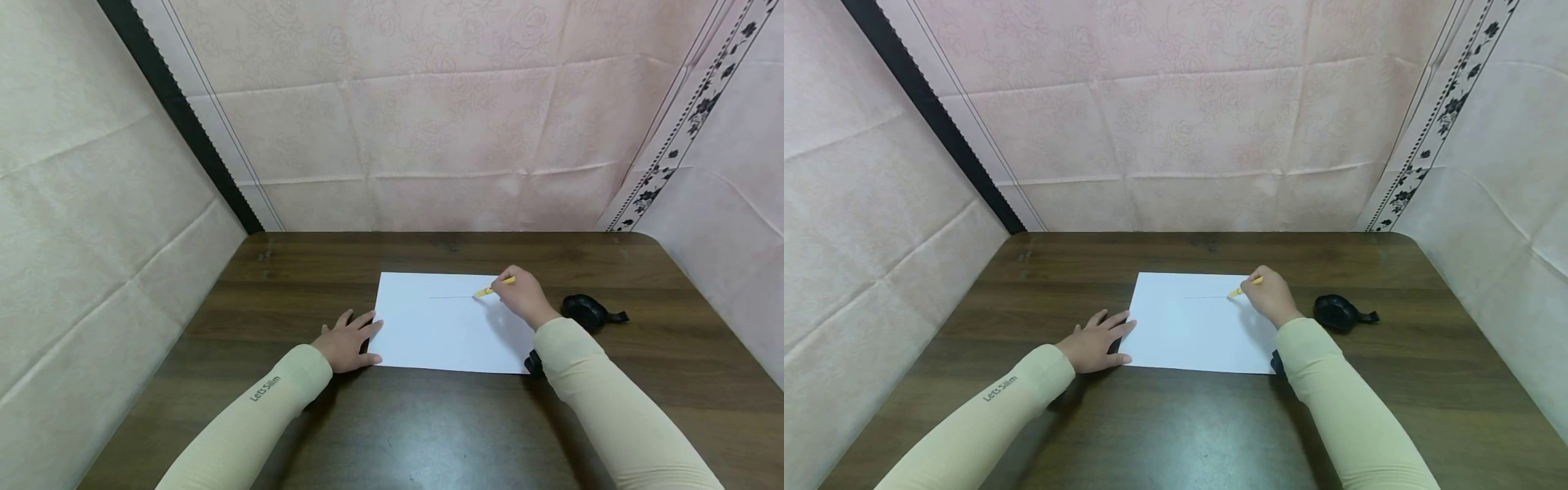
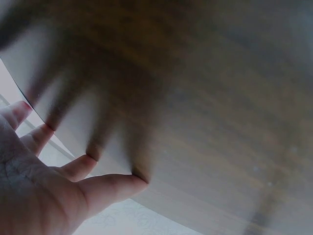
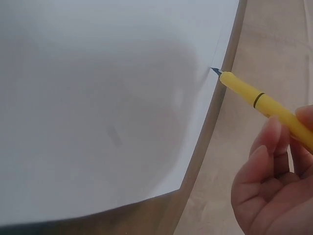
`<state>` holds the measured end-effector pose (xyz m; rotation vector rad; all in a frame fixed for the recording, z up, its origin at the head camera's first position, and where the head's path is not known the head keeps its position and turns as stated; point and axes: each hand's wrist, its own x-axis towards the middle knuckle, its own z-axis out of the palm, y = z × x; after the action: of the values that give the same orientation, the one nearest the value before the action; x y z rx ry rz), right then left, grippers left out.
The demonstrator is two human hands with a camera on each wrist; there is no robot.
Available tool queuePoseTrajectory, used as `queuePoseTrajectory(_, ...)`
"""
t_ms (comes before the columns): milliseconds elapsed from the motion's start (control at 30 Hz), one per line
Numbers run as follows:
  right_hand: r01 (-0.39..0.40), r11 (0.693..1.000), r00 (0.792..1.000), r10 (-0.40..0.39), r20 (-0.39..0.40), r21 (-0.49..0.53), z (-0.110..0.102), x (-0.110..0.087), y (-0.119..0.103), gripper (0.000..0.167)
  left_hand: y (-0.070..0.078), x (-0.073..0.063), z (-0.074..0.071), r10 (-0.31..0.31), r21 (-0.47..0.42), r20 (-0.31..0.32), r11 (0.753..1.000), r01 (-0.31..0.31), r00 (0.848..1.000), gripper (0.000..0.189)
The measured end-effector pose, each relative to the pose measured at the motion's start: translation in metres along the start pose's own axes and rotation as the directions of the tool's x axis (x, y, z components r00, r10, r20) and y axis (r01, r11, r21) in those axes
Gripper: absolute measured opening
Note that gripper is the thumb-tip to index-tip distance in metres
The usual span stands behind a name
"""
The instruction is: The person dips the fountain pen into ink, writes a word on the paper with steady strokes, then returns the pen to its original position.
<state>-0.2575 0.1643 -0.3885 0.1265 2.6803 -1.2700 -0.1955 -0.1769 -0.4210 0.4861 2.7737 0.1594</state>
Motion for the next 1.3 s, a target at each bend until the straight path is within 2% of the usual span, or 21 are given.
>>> queuePoseTrajectory(267,0.02,1.0,1.0,-0.02,-0.007,0.001,0.0,0.0,0.002,0.026,0.001,-0.002,-0.001,0.002,0.002,0.005,1.0,-0.002,1.0,0.071)
queuePoseTrajectory(533,0.004,1.0,1.0,-0.004,-0.011,0.023,0.001,0.001,0.001,0.025,0.0,-0.004,-0.001,-0.003,0.003,0.006,1.0,0.003,1.0,0.071)
queuePoseTrajectory(767,0.049,0.997,0.999,-0.048,-0.025,0.066,0.004,0.001,-0.003,0.023,0.002,-0.006,-0.004,0.0,-0.026,0.022,1.0,0.001,1.0,0.07)
queuePoseTrajectory(1300,0.042,0.991,0.999,-0.038,-0.034,0.123,0.013,0.007,-0.011,0.023,0.004,-0.004,-0.006,-0.001,0.003,0.013,1.0,0.001,1.0,0.07)
